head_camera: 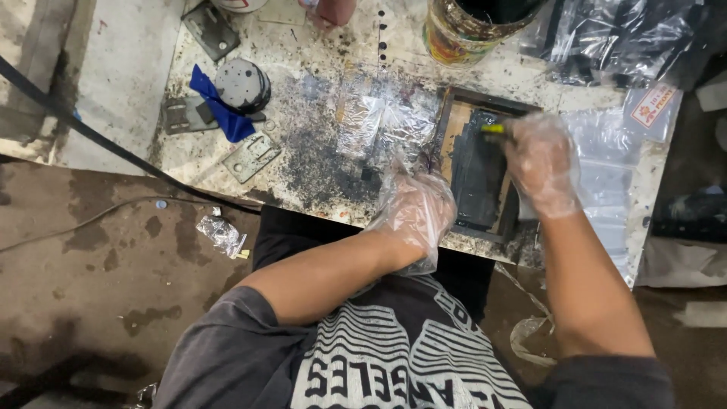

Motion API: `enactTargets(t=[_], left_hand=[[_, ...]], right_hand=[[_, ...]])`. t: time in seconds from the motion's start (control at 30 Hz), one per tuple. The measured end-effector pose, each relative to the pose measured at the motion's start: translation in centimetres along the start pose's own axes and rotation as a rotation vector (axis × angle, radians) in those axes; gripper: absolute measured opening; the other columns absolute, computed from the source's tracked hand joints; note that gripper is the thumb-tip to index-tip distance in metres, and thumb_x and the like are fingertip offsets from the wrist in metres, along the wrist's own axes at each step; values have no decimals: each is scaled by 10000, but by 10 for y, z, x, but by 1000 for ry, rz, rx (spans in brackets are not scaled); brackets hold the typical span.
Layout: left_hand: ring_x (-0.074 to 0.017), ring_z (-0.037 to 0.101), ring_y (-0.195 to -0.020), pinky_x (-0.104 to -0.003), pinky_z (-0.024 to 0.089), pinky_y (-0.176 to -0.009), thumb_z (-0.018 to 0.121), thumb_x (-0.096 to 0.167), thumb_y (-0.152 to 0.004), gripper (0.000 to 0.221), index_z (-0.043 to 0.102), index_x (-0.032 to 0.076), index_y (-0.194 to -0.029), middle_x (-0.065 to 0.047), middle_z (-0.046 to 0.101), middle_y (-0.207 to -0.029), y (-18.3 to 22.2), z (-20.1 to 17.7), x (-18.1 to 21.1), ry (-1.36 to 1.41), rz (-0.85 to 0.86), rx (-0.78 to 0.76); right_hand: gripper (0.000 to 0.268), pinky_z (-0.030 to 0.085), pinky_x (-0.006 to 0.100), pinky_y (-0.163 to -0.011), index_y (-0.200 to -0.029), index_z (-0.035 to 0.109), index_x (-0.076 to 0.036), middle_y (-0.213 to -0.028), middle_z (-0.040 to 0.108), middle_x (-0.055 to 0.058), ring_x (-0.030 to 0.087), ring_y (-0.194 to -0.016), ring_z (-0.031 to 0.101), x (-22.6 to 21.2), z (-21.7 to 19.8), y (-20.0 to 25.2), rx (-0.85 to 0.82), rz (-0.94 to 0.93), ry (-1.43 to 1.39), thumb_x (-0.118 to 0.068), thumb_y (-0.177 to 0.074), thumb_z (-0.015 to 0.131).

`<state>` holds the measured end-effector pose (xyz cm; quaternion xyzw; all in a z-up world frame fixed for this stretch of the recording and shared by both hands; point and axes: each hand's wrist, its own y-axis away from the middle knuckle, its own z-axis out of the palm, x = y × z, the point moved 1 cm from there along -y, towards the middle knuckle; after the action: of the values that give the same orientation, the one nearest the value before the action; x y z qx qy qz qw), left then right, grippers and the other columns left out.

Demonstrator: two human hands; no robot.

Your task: Mixing black ink in a container and applying it to a printing plate using a small tool.

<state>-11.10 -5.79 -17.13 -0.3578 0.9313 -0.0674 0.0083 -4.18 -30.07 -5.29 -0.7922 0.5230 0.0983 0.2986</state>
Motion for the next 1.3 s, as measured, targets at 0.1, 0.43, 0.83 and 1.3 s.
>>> enactTargets(t=[0.1,0.43,0.83,1.3], left_hand=[[-453,588,-1212,-678,374,-1055,455,196,-990,405,639,-38,-1265,-302,668,-1189,0,-16,-4,-48,16,37],[-399,613,-1222,-632,350,-1133,376,268,-1028,453,671,12,-1257,-253,696,-1188,-8,-37,-8,6,52,73],[-594,560,-1153,-856,281,-951,421,176,-958,470,584,-103,-1299,-393,633,-1134,-16,34,15,45,-69,162],[-447,678,-1015,-715,459,-904,534,152,-944,320,729,-27,-1124,-281,721,-1012,-13,23,13,-272,-46,287]], right_hand=[[122,558,361,-798,-945,763,-237,-800,665,-5,234,-855,691,59,32,14,24,-55,615,-200,-840,814],[138,550,322,-734,-782,733,-250,-644,632,-27,214,-717,670,19,32,59,-118,-13,514,-150,-864,781],[147,543,410,-880,-955,787,-137,-859,728,63,298,-935,712,64,32,15,-4,-29,359,-77,-848,868],[115,570,390,-841,-791,754,-156,-737,716,21,271,-827,716,52,48,103,-88,-51,295,-120,-779,862]])
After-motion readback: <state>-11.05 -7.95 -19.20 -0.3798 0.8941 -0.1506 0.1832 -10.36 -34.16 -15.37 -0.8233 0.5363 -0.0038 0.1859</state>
